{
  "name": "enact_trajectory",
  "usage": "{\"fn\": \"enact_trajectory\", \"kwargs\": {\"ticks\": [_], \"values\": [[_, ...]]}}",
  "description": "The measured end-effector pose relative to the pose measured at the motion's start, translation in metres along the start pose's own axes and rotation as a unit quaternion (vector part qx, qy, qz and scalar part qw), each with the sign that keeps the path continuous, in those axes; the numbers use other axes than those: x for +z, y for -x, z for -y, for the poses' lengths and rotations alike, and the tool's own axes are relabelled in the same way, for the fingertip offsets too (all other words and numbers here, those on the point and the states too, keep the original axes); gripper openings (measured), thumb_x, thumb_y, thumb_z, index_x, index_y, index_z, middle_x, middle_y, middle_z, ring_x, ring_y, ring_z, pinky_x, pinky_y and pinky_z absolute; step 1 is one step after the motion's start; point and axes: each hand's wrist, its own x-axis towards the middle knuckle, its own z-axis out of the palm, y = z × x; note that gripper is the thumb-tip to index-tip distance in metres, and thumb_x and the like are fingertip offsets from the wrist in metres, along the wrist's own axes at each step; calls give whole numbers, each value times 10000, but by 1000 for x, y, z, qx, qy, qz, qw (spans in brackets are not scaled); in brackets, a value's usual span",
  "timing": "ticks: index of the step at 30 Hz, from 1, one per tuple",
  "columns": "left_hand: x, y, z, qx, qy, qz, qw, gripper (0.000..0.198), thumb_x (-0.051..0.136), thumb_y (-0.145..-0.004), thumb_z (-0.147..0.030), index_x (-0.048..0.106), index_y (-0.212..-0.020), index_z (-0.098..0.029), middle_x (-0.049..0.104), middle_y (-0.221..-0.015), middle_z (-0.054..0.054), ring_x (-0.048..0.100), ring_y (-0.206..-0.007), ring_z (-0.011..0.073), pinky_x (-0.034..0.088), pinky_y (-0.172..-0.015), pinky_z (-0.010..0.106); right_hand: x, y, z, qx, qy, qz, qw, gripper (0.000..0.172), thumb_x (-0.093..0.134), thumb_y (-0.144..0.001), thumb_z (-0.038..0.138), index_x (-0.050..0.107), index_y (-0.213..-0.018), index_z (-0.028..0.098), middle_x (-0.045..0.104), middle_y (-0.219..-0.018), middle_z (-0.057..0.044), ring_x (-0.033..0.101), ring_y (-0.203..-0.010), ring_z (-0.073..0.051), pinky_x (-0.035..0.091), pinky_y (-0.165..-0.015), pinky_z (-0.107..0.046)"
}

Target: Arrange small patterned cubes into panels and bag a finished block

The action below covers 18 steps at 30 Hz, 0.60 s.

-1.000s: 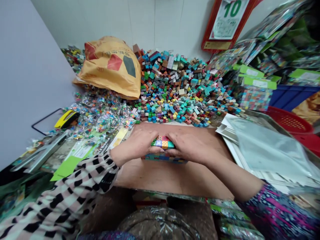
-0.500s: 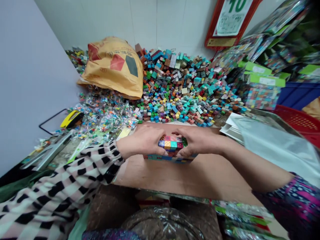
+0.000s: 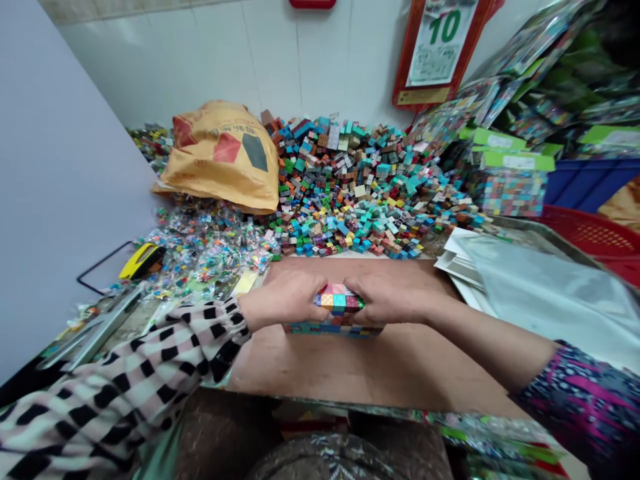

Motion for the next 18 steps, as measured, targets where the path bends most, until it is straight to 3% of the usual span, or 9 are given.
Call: {"fn": "enact_trajectory", "kwargs": {"ticks": [3,6,8,10,12,14,15,17,18], "values": [[-5,0,-3,-4,-17,24,1000,348,695,-714,-498,709,-876,-190,711,-785,63,633,-702,248,426,-628,322,1,-2,-4,-7,-16,-14,1000,295,725,-744,391,734,-1008,259,728,-878,-51,630,-720,-227,443,-623,-329],[-18,5,-2,23,80,-5,997,505,752,-683,-520,705,-1084,-218,736,-1052,85,667,-944,292,479,-823,356,1,2,-18,-36,-65,-61,995,684,844,-584,447,671,-1222,269,716,-1117,-74,653,-942,-307,497,-768,-382],[-24,14,3,21,167,-80,982,556,734,-727,-536,673,-1196,-244,699,-1206,83,632,-1101,296,447,-966,381,6,11,-31,-34,-158,-121,979,811,851,-563,537,620,-1300,287,665,-1263,-77,609,-1109,-341,483,-901,-431],[-19,28,12,-28,235,-194,952,517,682,-795,-533,672,-1214,-231,682,-1242,94,600,-1171,291,403,-1049,403,21,24,-41,6,-295,-221,929,690,761,-690,603,610,-1297,311,630,-1327,-63,555,-1223,-319,435,-1005,-455],[1,44,23,-103,328,-321,882,446,596,-871,-533,697,-1168,-216,664,-1269,98,557,-1240,277,363,-1105,400,50,35,-46,63,-440,-352,823,484,566,-871,615,634,-1231,299,641,-1301,-64,552,-1239,-269,405,-1050,-453],[31,56,31,-172,470,-423,755,461,555,-888,-574,698,-1127,-207,677,-1239,94,573,-1228,259,380,-1103,406,89,40,-43,145,-537,-487,673,456,475,-915,636,665,-1111,271,691,-1181,-70,606,-1152,-248,433,-1023,-450],[47,61,32,-196,539,-436,693,485,579,-866,-595,683,-1141,-210,676,-1243,91,577,-1229,259,391,-1099,421,109,40,-39,178,-575,-500,623,462,490,-900,652,673,-1071,263,703,-1148,-69,619,-1126,-248,449,-1004,-448],[78,65,29,-241,623,-438,602,545,603,-819,-656,693,-1104,-199,693,-1211,93,585,-1223,258,406,-1092,428,145,35,-29,213,-633,-471,576,530,488,-872,705,689,-1064,255,703,-1180,-67,608,-1159,-249,446,-1009,-433],[90,65,25,-252,645,-431,579,560,600,-814,-671,694,-1110,-206,694,-1214,88,589,-1219,260,426,-1078,429,159,30,-23,215,-659,-453,561,556,478,-869,719,686,-1106,261,696,-1217,-57,600,-1183,-244,438,-1023,-423]]}}
